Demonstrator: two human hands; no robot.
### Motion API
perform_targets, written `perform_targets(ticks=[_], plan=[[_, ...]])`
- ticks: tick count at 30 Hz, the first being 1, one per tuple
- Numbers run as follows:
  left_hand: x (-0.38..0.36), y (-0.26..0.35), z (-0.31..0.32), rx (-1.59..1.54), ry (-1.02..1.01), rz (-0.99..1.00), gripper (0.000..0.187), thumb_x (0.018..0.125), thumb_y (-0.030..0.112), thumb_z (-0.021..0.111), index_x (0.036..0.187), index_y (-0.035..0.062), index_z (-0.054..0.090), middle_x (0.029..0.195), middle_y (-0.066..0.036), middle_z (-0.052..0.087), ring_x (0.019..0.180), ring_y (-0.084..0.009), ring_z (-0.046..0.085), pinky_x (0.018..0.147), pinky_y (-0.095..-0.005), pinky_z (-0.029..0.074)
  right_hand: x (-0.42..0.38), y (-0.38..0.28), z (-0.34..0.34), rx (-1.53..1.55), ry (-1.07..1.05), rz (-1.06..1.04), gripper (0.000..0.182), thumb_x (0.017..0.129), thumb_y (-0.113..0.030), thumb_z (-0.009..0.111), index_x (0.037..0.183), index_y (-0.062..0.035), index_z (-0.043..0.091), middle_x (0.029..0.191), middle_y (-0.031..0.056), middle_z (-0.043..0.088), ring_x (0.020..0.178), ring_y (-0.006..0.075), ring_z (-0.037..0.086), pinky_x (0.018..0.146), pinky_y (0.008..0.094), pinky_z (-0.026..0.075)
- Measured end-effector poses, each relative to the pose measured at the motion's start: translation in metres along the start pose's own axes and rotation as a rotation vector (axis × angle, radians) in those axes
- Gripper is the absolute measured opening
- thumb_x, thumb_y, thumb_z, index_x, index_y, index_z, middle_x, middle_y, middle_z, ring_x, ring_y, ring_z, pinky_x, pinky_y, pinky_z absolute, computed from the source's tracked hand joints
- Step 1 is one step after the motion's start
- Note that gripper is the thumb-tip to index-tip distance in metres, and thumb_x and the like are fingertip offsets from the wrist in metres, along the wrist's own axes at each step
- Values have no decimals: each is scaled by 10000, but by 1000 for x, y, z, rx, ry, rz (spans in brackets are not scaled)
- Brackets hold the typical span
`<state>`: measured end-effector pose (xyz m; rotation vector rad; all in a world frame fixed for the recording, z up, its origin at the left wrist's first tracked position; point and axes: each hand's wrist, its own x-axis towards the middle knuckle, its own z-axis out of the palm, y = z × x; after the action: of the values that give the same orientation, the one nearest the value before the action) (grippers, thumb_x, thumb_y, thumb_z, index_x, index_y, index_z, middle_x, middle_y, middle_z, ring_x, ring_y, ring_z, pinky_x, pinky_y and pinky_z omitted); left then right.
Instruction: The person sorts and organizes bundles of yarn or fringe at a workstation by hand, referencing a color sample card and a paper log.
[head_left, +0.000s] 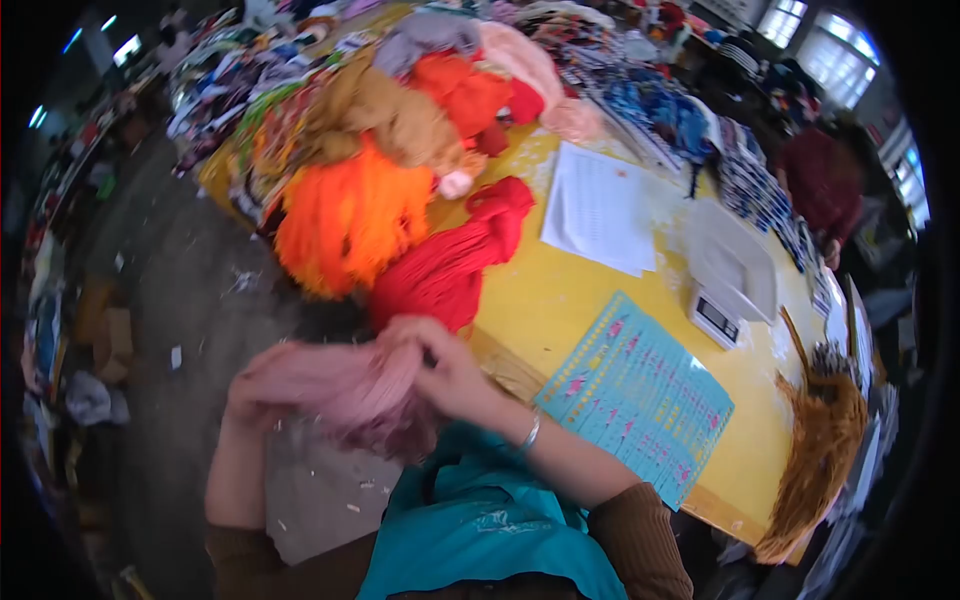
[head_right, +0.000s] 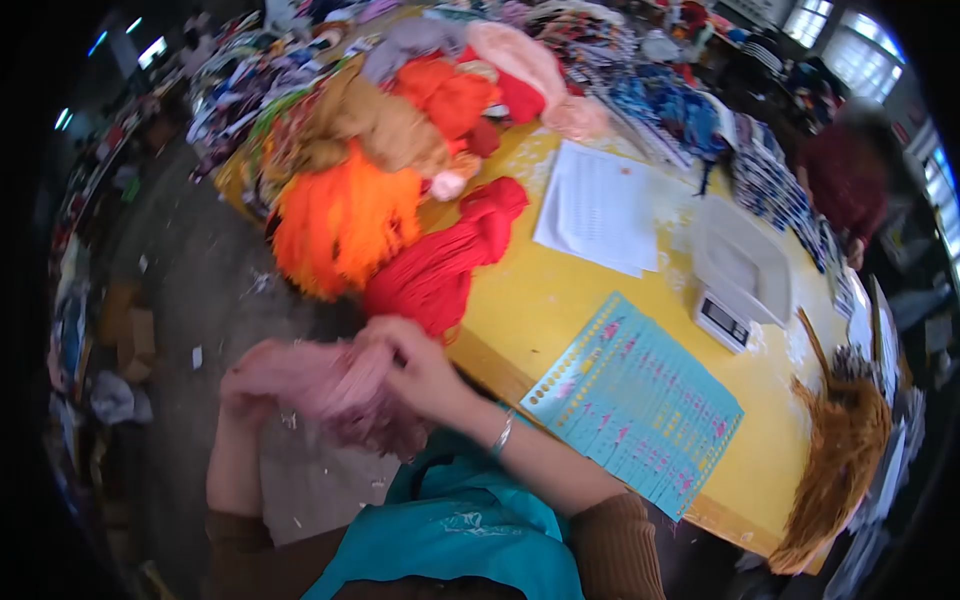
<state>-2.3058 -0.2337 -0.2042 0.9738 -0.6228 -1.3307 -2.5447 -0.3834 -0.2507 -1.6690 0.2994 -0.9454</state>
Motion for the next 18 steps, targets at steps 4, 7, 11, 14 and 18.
perform_targets(ticks=[4,7,11,14,18], plan=[[13,39,59,1264,-96,295,219,741,113,621,942,27,601,771,-128,600,726,-273,615,631,-358,441,5,14,-14,229,29,411,468,824,97,517,1275,-26,535,1264,89,571,1229,189,505,1033,312,403],[20,35,88,1514,-4,510,198,696,96,596,882,30,615,653,-117,537,619,-258,546,604,-351,439,13,-19,-19,128,-86,224,674,777,79,559,1422,-16,388,1444,108,422,1379,212,354,1131,353,287],[36,37,105,1106,-70,171,175,707,50,584,871,-7,603,704,1,567,707,-41,508,600,-233,420,28,-63,1,194,-242,256,812,769,-37,677,1477,-30,282,1404,133,431,1327,206,396,1105,344,316],[50,36,101,1091,-186,237,224,686,42,577,898,-25,606,710,-75,601,667,-112,554,615,-275,463,32,-62,10,64,-178,363,512,773,-53,676,1250,5,501,1090,73,590,1004,131,568,868,286,473],[58,52,86,789,-370,-9,343,711,59,681,1032,15,569,859,10,602,796,-68,568,671,-238,460,47,-68,5,43,-103,321,204,774,-93,630,918,51,618,748,117,639,716,148,625,656,321,503]])
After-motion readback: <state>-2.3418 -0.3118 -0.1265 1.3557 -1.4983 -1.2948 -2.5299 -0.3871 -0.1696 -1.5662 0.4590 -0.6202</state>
